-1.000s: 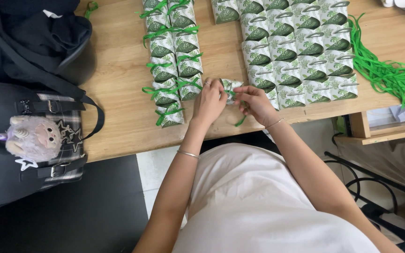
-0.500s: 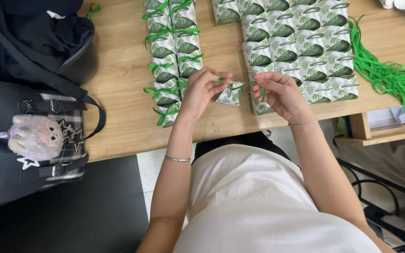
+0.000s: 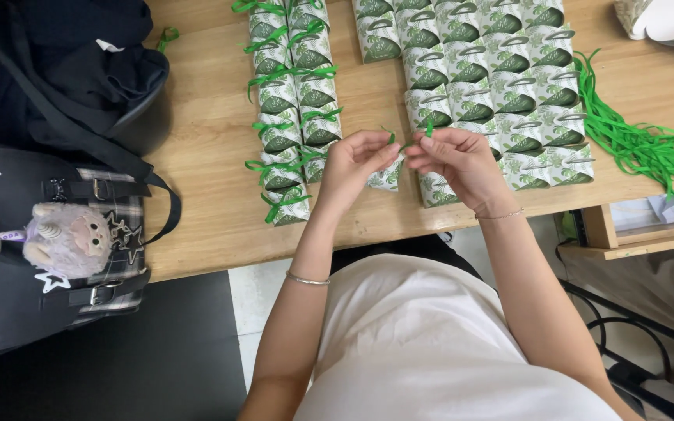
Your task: Tying green ribbons around small gift boxes or wrapped packages.
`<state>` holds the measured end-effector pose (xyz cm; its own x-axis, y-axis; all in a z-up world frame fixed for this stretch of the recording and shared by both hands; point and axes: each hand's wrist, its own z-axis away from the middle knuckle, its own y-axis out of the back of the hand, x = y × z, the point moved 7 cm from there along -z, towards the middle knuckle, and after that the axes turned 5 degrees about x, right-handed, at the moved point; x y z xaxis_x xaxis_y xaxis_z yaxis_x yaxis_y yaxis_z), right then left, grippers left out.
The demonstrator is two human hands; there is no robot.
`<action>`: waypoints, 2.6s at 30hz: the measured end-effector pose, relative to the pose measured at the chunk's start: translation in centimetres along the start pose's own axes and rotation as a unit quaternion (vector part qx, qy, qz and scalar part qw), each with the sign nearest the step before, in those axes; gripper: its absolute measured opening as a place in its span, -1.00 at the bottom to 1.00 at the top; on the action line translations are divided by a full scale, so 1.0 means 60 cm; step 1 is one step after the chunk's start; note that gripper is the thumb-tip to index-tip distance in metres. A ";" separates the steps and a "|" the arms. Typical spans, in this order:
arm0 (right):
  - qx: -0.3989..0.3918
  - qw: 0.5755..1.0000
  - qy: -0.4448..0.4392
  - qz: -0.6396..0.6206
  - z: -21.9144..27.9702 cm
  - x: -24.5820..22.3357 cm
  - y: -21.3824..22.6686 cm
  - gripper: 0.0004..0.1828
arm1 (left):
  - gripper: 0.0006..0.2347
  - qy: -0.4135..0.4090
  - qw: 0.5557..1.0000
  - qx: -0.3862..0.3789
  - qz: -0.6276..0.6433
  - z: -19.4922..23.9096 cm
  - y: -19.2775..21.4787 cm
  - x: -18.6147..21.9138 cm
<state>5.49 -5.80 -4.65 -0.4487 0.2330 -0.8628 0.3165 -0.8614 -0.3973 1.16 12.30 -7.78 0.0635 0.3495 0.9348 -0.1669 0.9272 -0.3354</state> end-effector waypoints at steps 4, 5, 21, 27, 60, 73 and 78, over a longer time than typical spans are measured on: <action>0.009 0.999 0.030 0.016 -0.016 0.013 0.006 -0.80 | -0.79 -0.012 0.999 0.000 -0.032 0.005 -0.012 0.016; 0.028 0.998 0.042 0.027 -0.017 0.011 0.007 -0.84 | -0.80 -0.017 0.999 0.000 -0.049 0.006 -0.015 0.021; 0.037 0.992 0.064 0.098 -0.014 -0.019 -0.024 -0.85 | -0.85 -0.090 0.994 -0.001 -0.066 0.005 -0.018 0.038; 0.033 0.993 0.069 0.092 -0.013 -0.007 -0.022 -0.84 | -0.83 -0.098 0.995 0.007 -0.025 -0.001 -0.020 0.041; 0.043 0.964 0.149 0.214 -0.003 -0.037 -0.052 -0.87 | -0.84 -0.033 0.999 -0.014 0.014 -0.034 -0.021 0.046; 0.090 0.749 0.411 0.511 0.059 -0.067 -0.120 -0.68 | -0.76 -0.061 0.991 0.030 -0.115 -0.018 -0.010 0.072; 0.111 0.797 0.331 0.493 0.034 -0.048 -0.092 -0.84 | -0.81 -0.189 0.922 0.036 -0.336 0.019 -0.039 0.138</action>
<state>3.30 -2.65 0.67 0.4893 -0.4829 -0.7262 0.0543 -0.8142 0.5781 0.93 12.88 0.86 -0.1686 -0.3849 0.9074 -0.2814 0.9011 0.3300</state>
